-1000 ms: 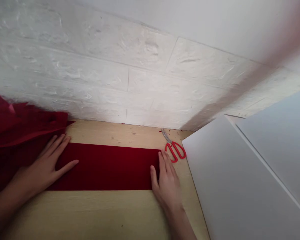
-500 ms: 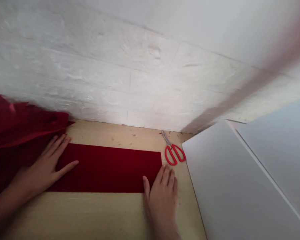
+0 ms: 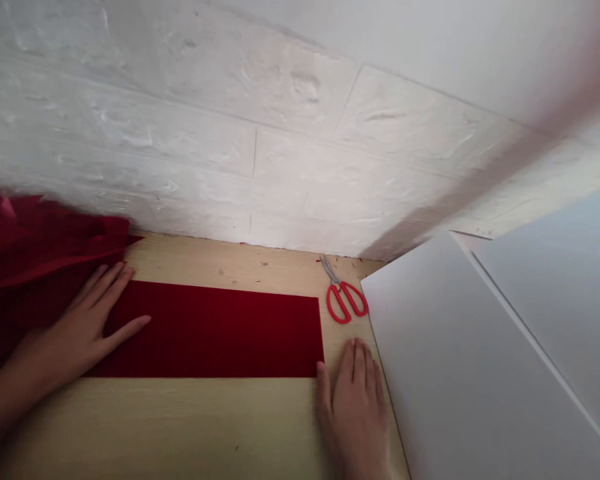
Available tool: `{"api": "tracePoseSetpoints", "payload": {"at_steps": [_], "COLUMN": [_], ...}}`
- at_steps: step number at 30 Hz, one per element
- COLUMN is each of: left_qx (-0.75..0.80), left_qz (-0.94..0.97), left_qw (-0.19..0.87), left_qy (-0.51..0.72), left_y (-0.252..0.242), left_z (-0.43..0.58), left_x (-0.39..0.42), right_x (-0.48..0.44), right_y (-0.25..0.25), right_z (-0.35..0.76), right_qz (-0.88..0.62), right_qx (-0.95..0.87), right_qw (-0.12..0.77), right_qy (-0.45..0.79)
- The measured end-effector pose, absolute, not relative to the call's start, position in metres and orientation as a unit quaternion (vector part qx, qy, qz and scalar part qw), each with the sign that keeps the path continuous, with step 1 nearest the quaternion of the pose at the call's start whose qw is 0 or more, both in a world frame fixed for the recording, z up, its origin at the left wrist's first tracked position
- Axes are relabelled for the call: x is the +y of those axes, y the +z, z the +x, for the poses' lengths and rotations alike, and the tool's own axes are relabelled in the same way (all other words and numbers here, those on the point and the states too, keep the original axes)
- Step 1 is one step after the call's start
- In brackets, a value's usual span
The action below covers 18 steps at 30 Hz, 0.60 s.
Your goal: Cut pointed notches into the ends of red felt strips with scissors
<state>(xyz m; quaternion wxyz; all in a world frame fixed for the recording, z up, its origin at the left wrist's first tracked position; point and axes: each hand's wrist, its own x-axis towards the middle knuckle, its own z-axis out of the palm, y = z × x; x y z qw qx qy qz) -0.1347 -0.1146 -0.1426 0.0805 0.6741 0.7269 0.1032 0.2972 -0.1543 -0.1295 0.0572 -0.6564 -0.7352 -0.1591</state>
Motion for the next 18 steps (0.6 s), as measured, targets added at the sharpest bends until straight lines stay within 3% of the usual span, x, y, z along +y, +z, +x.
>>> {"api": "tracePoseSetpoints", "payload": {"at_steps": [5,9,18], "left_qx": [0.736,0.728,0.704], "left_qz": [0.666,0.675,0.699], "left_qw": [0.088,0.081,0.046], "left_qy": [0.08,0.087,0.111], "left_y": [-0.138,-0.141,-0.14], "left_z": [-0.133,-0.135,-0.133], "left_x": [-0.115,-0.115,-0.113], "right_x": [-0.129,-0.101,-0.088], "right_y": [-0.103,-0.101,-0.118], "right_z": [0.269,0.26,0.276], "right_qz": [-0.714,-0.773,-0.769], "right_qx": [-0.686,-0.618,-0.586], "right_qw": [0.135,0.125,0.231], "right_qy": [-0.038,0.066,0.106]}}
